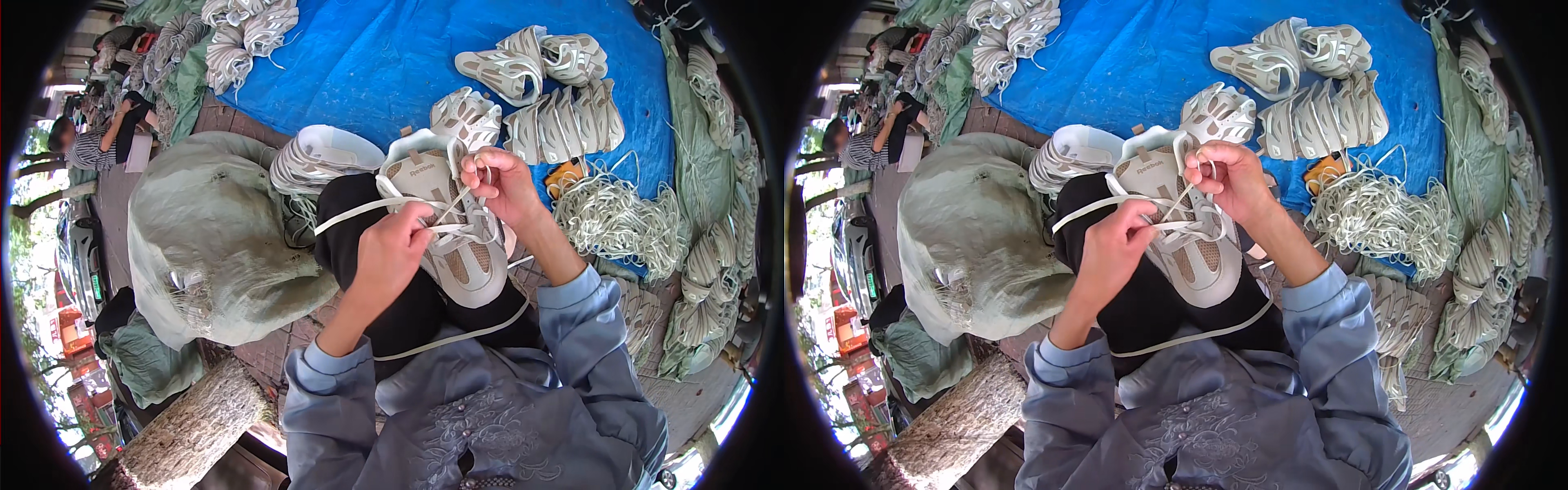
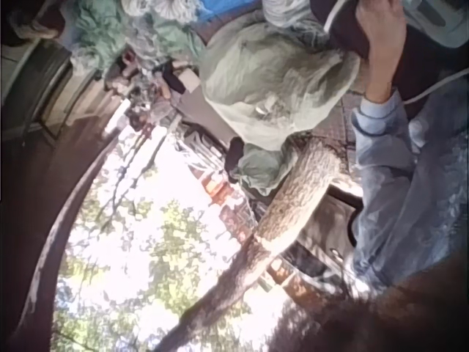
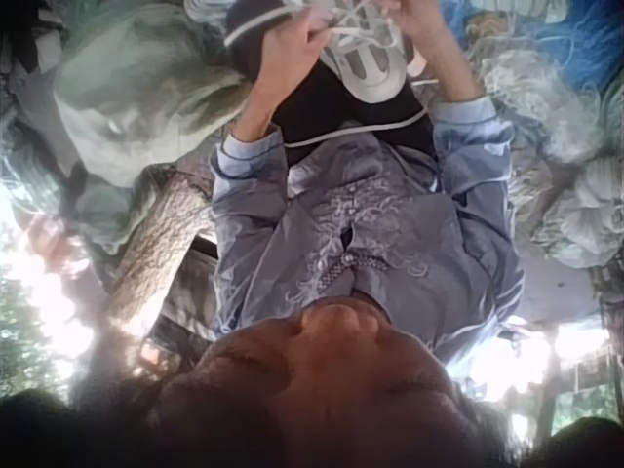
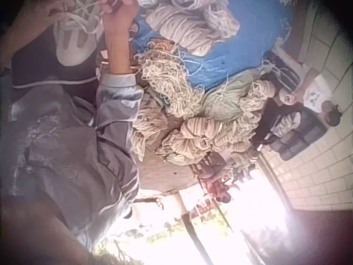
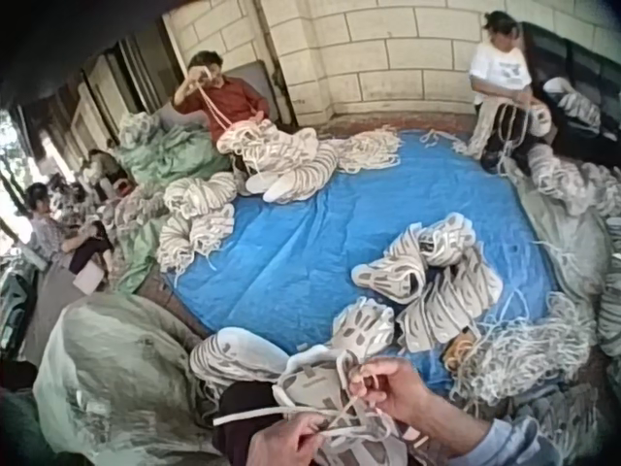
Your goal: The person sits on the ground and laces a white sneaker resting on their leg. They thread a long white lace through the eyelets, pulling it tight and adjusting the loops to secure the shoe.
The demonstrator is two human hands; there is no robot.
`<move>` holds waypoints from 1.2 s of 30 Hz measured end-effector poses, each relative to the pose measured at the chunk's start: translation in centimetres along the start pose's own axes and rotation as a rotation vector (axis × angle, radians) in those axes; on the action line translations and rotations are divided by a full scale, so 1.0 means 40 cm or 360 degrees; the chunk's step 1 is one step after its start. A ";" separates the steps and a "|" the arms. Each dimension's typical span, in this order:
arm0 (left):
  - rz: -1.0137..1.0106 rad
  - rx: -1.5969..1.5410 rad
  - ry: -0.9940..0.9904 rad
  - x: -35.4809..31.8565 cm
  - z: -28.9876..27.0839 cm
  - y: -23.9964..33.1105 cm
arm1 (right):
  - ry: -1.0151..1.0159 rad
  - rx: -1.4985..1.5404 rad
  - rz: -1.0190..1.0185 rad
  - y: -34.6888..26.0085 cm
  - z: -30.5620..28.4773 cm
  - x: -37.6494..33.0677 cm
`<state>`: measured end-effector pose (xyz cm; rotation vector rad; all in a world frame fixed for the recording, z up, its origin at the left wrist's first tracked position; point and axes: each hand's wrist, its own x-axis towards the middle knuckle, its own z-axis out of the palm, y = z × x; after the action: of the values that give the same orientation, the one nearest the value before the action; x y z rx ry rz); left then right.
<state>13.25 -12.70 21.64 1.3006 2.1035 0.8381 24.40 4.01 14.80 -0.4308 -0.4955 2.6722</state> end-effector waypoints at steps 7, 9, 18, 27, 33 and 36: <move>0.0312 0.0316 0.0219 0.006 0.005 0.004 | -0.0063 0.0084 -0.0033 -0.052 -0.009 0.016; 0.0215 0.0169 0.0162 0.003 -0.004 -0.006 | -0.0132 0.0149 -0.0007 -0.075 0.001 0.011; 0.0243 0.0086 0.0203 -0.011 -0.009 -0.023 | 0.0211 -0.1318 -0.0164 -0.108 0.017 0.089; 0.0606 0.0729 0.0272 0.028 -0.024 -0.019 | -0.0139 -0.3007 -0.1276 -0.138 -0.002 0.020; 0.0585 0.0836 0.0102 0.039 -0.031 -0.006 | -0.0993 -0.3354 -0.1076 -0.042 0.110 -0.149; 0.0678 0.0915 0.0060 0.045 -0.027 -0.006 | -0.1069 -0.3446 -0.1023 -0.034 0.082 -0.139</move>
<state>11.62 -11.41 22.01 2.0957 2.2173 0.4150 28.52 1.91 19.49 0.2091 -2.7959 0.5963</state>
